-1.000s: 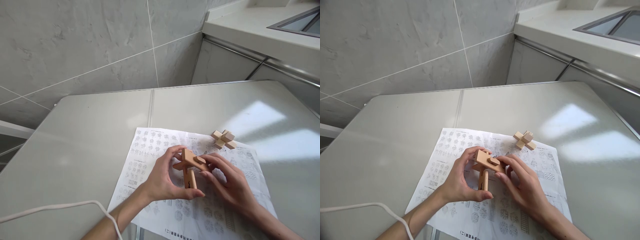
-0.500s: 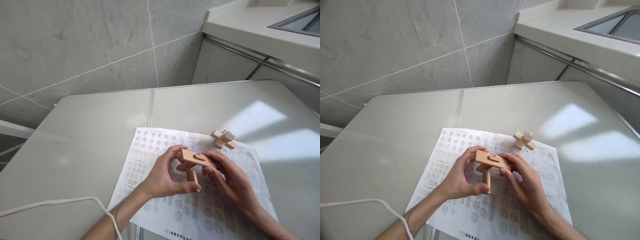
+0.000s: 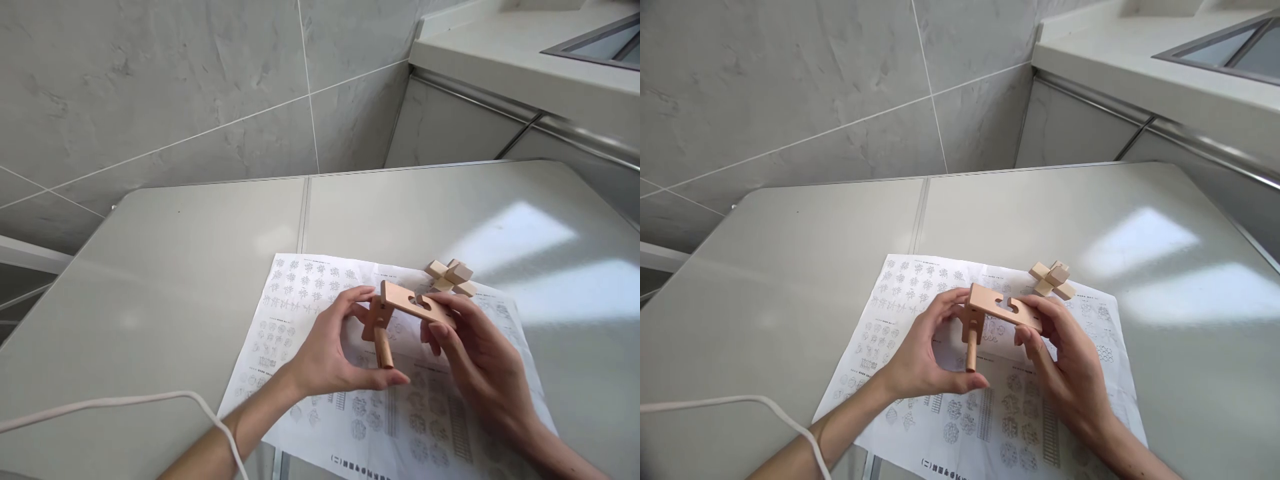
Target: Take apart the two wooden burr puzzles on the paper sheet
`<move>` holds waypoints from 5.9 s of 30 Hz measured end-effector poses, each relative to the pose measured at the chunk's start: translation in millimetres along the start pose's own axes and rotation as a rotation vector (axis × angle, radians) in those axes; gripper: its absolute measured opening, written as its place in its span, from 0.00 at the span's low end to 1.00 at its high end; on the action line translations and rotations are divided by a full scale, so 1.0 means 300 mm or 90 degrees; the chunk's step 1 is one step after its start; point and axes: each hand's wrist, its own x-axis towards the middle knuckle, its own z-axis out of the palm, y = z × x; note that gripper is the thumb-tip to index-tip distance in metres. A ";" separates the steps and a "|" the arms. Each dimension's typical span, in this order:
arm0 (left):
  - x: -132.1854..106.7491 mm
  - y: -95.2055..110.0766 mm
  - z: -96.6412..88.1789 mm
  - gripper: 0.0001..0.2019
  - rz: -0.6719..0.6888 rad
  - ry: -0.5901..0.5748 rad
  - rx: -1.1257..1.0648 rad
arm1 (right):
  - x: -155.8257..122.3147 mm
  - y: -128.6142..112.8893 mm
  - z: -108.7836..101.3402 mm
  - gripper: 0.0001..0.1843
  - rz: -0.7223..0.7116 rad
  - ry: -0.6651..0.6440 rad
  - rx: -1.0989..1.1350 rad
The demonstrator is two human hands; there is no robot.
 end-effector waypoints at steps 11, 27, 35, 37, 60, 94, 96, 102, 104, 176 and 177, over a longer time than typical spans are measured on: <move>0.020 -0.004 -0.046 0.32 0.037 0.009 -0.368 | 0.018 0.027 0.008 0.16 0.015 0.024 -0.137; 0.030 -0.003 -0.050 0.28 0.066 -0.018 -0.425 | 0.005 0.043 0.028 0.14 -0.193 -0.050 -0.310; 0.029 0.001 -0.048 0.29 0.055 -0.031 -0.418 | 0.005 0.047 0.032 0.11 -0.242 -0.102 -0.317; 0.028 0.002 -0.048 0.29 0.052 -0.044 -0.410 | 0.005 0.044 0.034 0.11 -0.250 -0.129 -0.304; 0.013 0.007 -0.039 0.36 0.022 -0.104 -0.340 | 0.004 0.018 0.031 0.17 -0.271 -0.084 -0.265; -0.024 0.002 0.017 0.53 0.023 -0.150 -0.200 | 0.008 -0.022 0.013 0.20 -0.363 -0.008 -0.239; -0.026 -0.001 0.017 0.55 0.010 -0.155 -0.191 | 0.006 -0.025 0.012 0.22 -0.381 0.002 -0.233; -0.039 0.005 0.032 0.29 0.009 -0.138 -0.181 | 0.007 -0.026 0.014 0.18 -0.392 -0.061 -0.183; -0.038 0.016 0.038 0.27 -0.021 -0.124 -0.176 | 0.008 -0.033 0.010 0.17 -0.383 -0.072 -0.179; -0.021 0.008 0.064 0.10 0.149 -0.106 0.076 | -0.033 -0.052 0.015 0.05 -0.345 -0.080 -0.120; -0.021 0.009 0.066 0.11 0.148 -0.103 0.066 | -0.034 -0.053 0.015 0.04 -0.337 -0.080 -0.119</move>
